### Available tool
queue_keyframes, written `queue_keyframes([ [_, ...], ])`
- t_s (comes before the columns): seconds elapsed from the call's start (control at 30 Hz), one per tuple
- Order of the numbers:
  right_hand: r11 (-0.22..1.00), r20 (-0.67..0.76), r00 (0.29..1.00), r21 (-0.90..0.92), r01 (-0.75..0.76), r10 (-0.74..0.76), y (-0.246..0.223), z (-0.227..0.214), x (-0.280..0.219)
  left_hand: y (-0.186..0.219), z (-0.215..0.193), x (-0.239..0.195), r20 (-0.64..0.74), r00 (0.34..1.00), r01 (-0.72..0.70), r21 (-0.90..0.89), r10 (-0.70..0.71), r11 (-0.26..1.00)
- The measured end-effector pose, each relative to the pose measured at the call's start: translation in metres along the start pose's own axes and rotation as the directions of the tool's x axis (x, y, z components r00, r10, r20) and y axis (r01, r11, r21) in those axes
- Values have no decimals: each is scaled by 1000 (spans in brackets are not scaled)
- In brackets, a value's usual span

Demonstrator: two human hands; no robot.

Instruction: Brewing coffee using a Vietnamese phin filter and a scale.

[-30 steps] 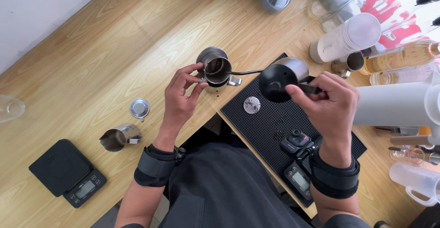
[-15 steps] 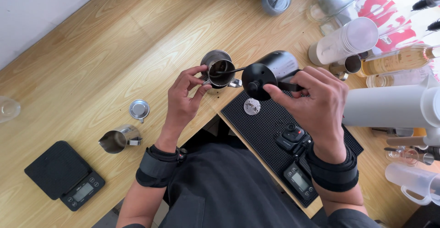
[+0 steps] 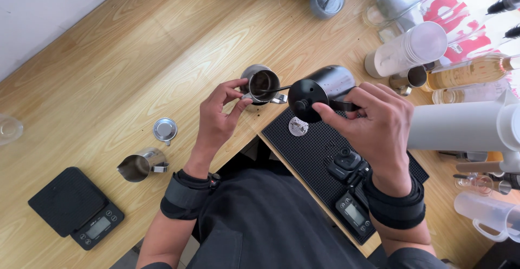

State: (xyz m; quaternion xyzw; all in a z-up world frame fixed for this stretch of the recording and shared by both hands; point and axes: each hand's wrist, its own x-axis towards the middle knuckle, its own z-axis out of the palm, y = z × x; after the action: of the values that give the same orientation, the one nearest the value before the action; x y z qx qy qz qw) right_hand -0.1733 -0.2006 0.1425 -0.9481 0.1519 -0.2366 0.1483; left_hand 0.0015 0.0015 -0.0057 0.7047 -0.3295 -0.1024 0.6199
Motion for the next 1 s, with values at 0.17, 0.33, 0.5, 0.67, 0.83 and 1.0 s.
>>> queue_keyframes([
  [0.17, 1000, -42, 999, -23, 14, -15, 4, 3, 6, -3, 1, -2, 8, 1000, -15, -61, 15, 998],
  [0.33, 997, -42, 999, -82, 3, -6, 5, -6, 6, -3, -2, 0, -6, 1000, 6, -44, -6, 999],
  [0.5, 997, 21, 999, -71, -33, 35, 4, -8, 1, -1, -4, 4, -8, 998, -56, 58, 57, 997],
  [0.67, 998, 0, 998, -11, -65, 65, 6, -2, -3, 0, -2, 5, 1, 991, -131, 123, 132, 984],
  [0.83, 988, -40, 987, 12, -155, 155, 12, -1, -8, 0, 0, 7, 8, 979, -203, 183, 205, 962],
  [1.0, 979, -42, 978, 0, -205, 205, 21, 4, -15, -2, 1, 7, 20, 961, -273, 245, 277, 930],
])
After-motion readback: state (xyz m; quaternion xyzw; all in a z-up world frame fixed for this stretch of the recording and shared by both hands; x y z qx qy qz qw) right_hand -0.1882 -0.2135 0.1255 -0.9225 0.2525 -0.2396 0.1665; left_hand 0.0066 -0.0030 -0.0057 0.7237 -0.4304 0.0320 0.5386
